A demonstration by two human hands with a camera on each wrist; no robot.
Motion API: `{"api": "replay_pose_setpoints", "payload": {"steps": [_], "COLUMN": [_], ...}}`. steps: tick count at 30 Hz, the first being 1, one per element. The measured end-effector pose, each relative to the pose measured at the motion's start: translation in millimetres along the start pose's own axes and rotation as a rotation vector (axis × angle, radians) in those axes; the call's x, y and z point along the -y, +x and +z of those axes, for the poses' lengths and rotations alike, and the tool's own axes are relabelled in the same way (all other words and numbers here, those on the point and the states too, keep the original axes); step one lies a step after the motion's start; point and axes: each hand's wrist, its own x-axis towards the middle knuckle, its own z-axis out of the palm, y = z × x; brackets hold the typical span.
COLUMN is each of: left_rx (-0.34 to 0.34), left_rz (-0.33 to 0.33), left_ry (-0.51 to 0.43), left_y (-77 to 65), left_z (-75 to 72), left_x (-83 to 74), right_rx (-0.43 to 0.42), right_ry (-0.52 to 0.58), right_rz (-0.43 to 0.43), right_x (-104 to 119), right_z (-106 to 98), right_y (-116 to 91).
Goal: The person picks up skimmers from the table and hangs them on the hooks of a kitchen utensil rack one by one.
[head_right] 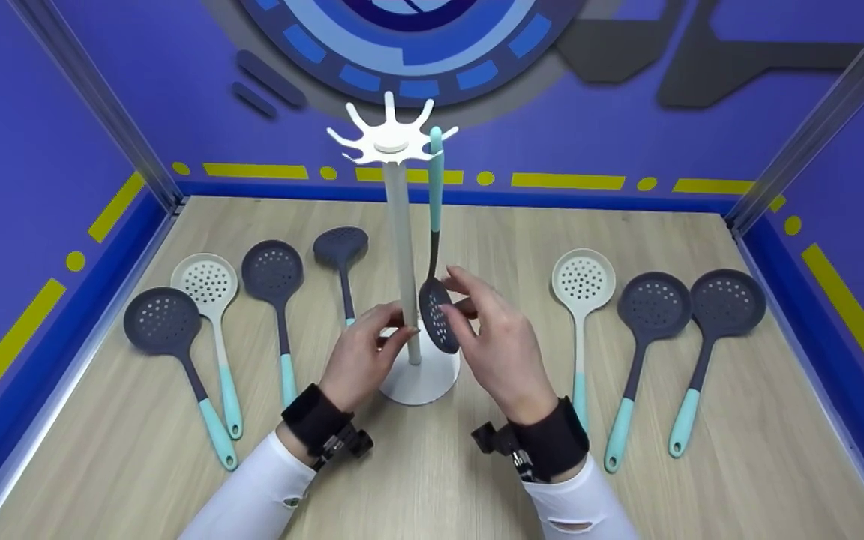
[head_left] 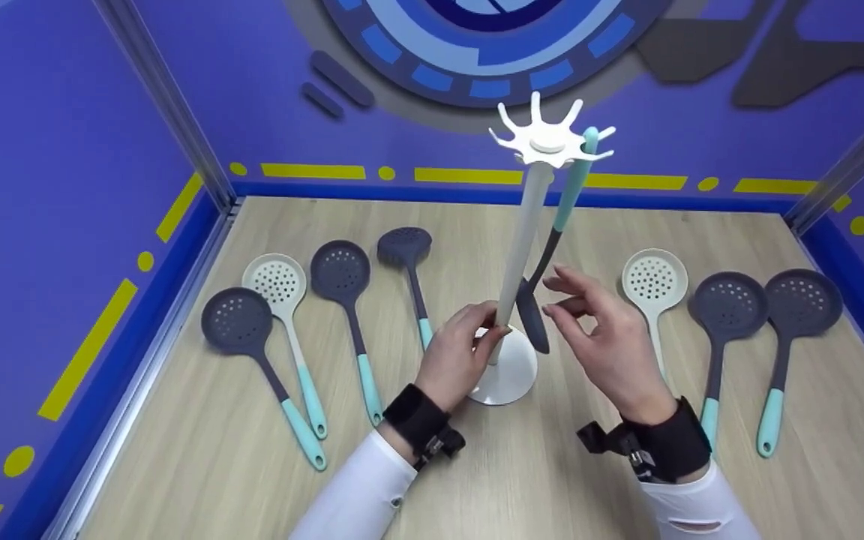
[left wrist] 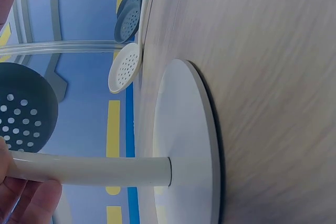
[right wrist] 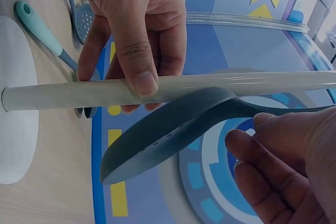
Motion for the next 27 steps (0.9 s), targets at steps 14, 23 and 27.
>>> {"api": "replay_pose_setpoints", "payload": {"steps": [14, 23, 27], "left_rx": [0.009, 0.033, 0.042], "left_rz": [0.030, 0.026, 0.018], "left_ry": [0.024, 0.068, 0.091], "left_y": [-0.2, 0.8, 0.3], "left_z": [-0.5, -0.5, 0.2], "left_x": [0.4, 2.5, 2.1], "right_rx": [-0.003, -0.027, -0.055], "right_ry": [-0.009, -0.078, -0.087], "right_rz": [0.010, 0.016, -0.006], "right_x": [0.6, -5.9, -10.4], "right_z": [-5.1, -16.3, -24.0], "right_y": [0.6, 2.3, 3.5]}}
